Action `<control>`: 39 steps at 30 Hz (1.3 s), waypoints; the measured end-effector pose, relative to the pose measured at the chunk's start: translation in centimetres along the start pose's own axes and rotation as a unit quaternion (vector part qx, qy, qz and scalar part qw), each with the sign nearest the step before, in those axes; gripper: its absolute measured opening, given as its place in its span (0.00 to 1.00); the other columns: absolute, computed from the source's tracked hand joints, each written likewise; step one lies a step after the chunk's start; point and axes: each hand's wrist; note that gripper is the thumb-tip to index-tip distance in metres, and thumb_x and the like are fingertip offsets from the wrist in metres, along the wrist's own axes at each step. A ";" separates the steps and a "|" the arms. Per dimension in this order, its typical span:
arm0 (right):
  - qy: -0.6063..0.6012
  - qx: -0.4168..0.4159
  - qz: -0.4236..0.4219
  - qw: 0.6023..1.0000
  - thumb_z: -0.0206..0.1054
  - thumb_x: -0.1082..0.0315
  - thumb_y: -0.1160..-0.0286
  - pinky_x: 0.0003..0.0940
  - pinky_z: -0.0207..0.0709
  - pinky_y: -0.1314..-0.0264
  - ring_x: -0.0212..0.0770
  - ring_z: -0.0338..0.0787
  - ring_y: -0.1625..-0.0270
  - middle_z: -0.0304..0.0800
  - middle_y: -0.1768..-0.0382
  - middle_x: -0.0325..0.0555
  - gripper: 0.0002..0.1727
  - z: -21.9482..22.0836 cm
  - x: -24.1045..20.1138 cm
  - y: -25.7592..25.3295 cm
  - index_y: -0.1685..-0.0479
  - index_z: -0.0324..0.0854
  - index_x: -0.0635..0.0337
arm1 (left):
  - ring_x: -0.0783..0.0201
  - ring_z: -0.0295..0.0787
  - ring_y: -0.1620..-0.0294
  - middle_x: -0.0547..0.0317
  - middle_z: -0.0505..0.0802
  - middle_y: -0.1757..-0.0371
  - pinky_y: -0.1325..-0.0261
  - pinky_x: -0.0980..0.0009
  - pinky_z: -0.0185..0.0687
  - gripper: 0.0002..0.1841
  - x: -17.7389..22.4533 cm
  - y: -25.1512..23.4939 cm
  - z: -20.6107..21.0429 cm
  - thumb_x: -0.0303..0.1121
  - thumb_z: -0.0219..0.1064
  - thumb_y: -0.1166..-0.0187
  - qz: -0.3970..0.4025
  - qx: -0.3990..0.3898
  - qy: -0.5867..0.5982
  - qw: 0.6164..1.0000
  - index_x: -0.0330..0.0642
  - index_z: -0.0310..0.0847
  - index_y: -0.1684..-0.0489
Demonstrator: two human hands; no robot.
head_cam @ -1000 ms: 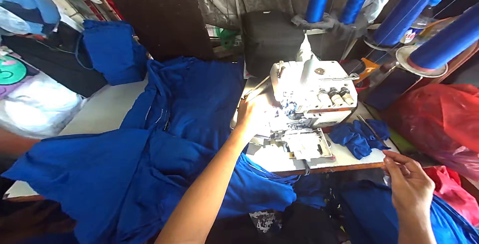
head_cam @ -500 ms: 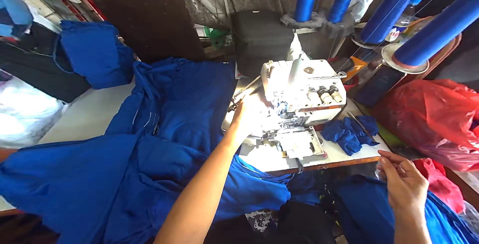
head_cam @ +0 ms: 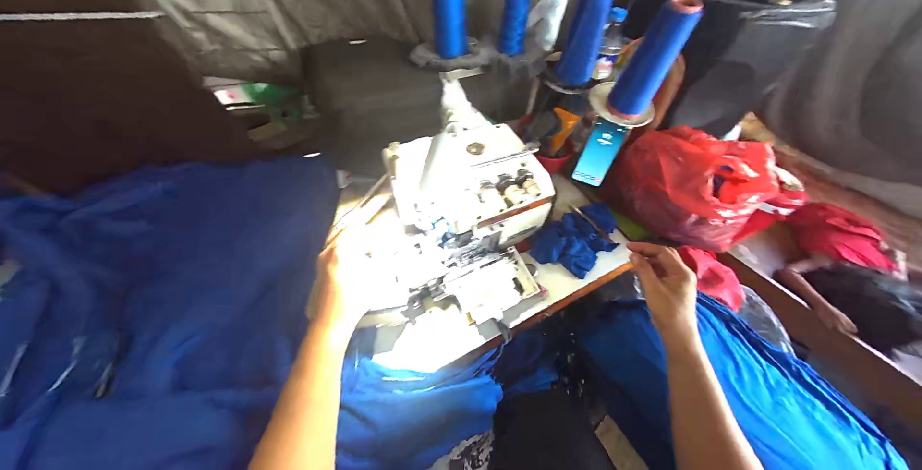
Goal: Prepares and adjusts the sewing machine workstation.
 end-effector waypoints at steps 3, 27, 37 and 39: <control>0.013 0.016 -0.024 1.000 0.65 0.68 0.21 0.25 0.84 0.58 0.32 0.88 0.61 0.89 0.54 0.52 0.13 0.2 0.2 -2.2 0.47 0.88 0.69 | 0.39 0.90 0.50 0.36 0.92 0.56 0.44 0.40 0.81 0.13 -4.6 -0.3 1.4 0.34 0.69 0.24 0.092 0.010 -0.021 0.996 0.29 0.89 0.64; 0.037 0.105 0.090 0.990 0.70 0.69 0.23 0.50 0.73 0.21 0.60 0.79 0.24 0.76 0.26 0.71 0.41 8.5 7.6 -18.4 0.13 0.56 0.71 | 0.66 0.85 0.62 0.42 0.90 0.61 0.58 0.76 0.78 0.12 -5.6 -0.4 1.4 0.32 0.66 0.23 0.072 0.122 -0.013 0.990 0.31 0.91 0.61; 0.253 0.063 0.096 0.961 0.84 0.59 0.45 0.67 0.61 0.17 0.70 0.69 0.16 0.68 0.19 0.72 0.64 11.7 8.7 -18.3 0.06 0.44 0.66 | 0.70 0.85 0.63 0.44 0.91 0.62 0.59 0.81 0.77 0.12 -5.6 -0.5 1.4 0.32 0.66 0.23 0.071 0.122 -0.022 0.990 0.31 0.92 0.62; 0.228 0.066 0.093 0.967 0.79 0.58 0.37 0.65 0.58 0.15 0.69 0.67 0.15 0.67 0.18 0.73 0.58 11.6 9.2 -18.7 0.07 0.45 0.69 | 0.71 0.84 0.64 0.45 0.90 0.62 0.60 0.82 0.76 0.12 -5.5 -0.5 1.4 0.32 0.65 0.23 0.072 0.119 -0.020 0.990 0.32 0.92 0.62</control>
Point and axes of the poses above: each hand's wrist, its own y-axis away from the middle knuckle, its own z-axis out of the palm, x = y × z
